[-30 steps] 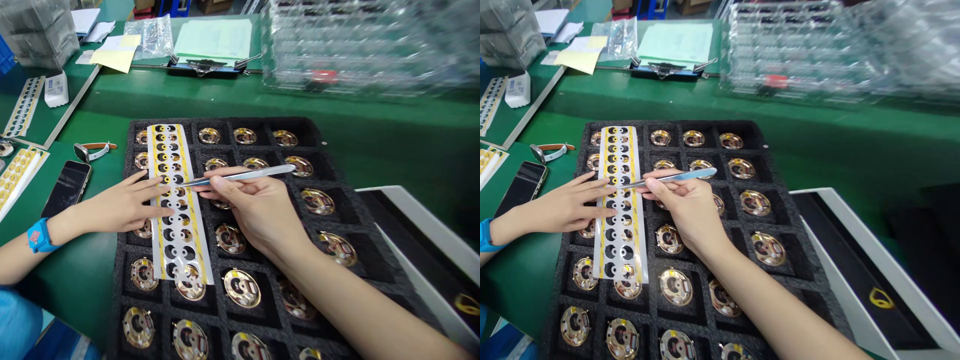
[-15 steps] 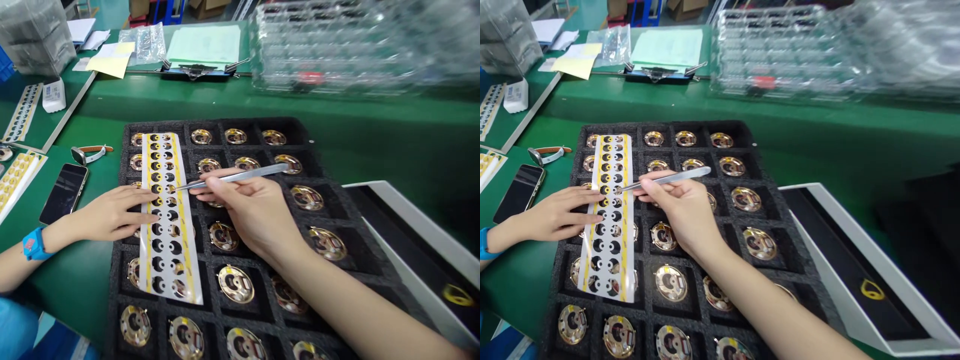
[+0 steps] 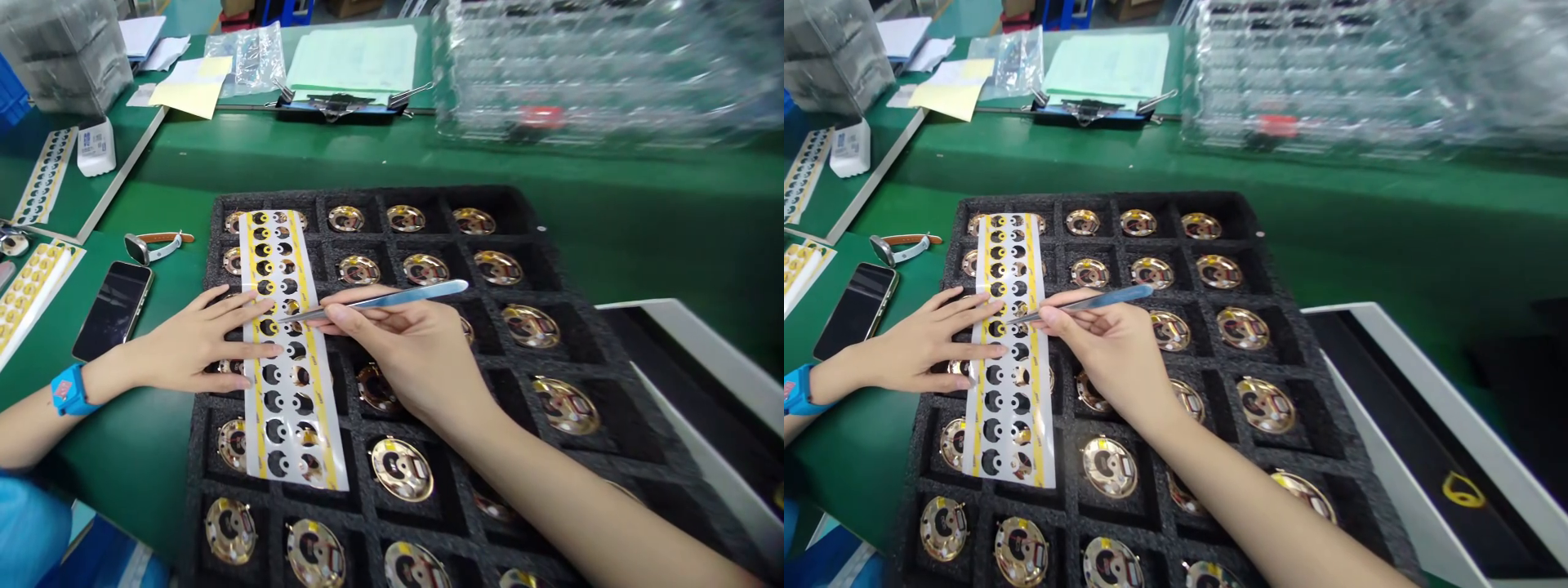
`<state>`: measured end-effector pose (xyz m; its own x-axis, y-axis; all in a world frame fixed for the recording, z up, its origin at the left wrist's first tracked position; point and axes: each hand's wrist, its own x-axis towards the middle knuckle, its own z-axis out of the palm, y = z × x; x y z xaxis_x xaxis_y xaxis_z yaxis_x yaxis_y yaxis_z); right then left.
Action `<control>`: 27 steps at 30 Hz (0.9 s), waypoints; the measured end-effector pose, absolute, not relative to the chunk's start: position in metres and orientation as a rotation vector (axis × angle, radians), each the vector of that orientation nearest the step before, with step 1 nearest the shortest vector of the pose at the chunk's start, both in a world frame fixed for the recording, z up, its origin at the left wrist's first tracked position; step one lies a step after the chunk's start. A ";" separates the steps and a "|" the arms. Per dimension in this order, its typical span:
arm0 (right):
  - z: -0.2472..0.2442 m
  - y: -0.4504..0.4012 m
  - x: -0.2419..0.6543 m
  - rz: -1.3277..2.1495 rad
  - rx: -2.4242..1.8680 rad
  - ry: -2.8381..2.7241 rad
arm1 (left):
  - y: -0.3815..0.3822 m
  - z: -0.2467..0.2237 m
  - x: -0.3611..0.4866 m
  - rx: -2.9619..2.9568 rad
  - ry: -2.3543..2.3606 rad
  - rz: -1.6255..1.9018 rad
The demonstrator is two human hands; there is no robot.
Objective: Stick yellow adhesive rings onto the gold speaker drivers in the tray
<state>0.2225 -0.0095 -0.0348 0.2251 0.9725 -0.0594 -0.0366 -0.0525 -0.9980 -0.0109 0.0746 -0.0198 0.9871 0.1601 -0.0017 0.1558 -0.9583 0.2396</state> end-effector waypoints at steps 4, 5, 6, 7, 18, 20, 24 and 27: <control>-0.035 -0.009 0.223 1.101 -1.342 -1.005 | 0.075 -0.022 -0.011 2.894 0.218 0.048; -0.035 -0.009 0.223 1.101 -1.345 -1.006 | 0.075 -0.022 -0.011 2.893 0.218 0.052; -0.036 -0.008 0.223 1.101 -1.348 -1.005 | 0.075 -0.023 -0.011 2.892 0.219 0.055; -0.036 -0.008 0.223 1.103 -1.348 -1.002 | 0.075 -0.023 -0.011 2.889 0.218 0.057; -0.036 -0.010 0.223 1.084 -1.337 -0.940 | 0.075 -0.022 -0.010 2.879 0.238 0.025; -0.033 -0.009 0.223 1.090 -1.311 -0.905 | 0.075 -0.022 -0.010 2.888 0.229 0.032; -0.019 -0.011 0.222 1.143 -1.265 -0.808 | 0.075 -0.023 -0.009 2.890 0.224 0.022; -0.007 -0.031 0.215 1.142 -1.268 -0.773 | 0.076 -0.024 -0.007 2.884 0.248 -0.029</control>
<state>0.2154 -0.0307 -0.0074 0.2963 0.9445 -0.1417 -0.2193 -0.0771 -0.9726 -0.0072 0.0762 -0.0238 0.9854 0.1655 -0.0404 0.1704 -0.9552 0.2419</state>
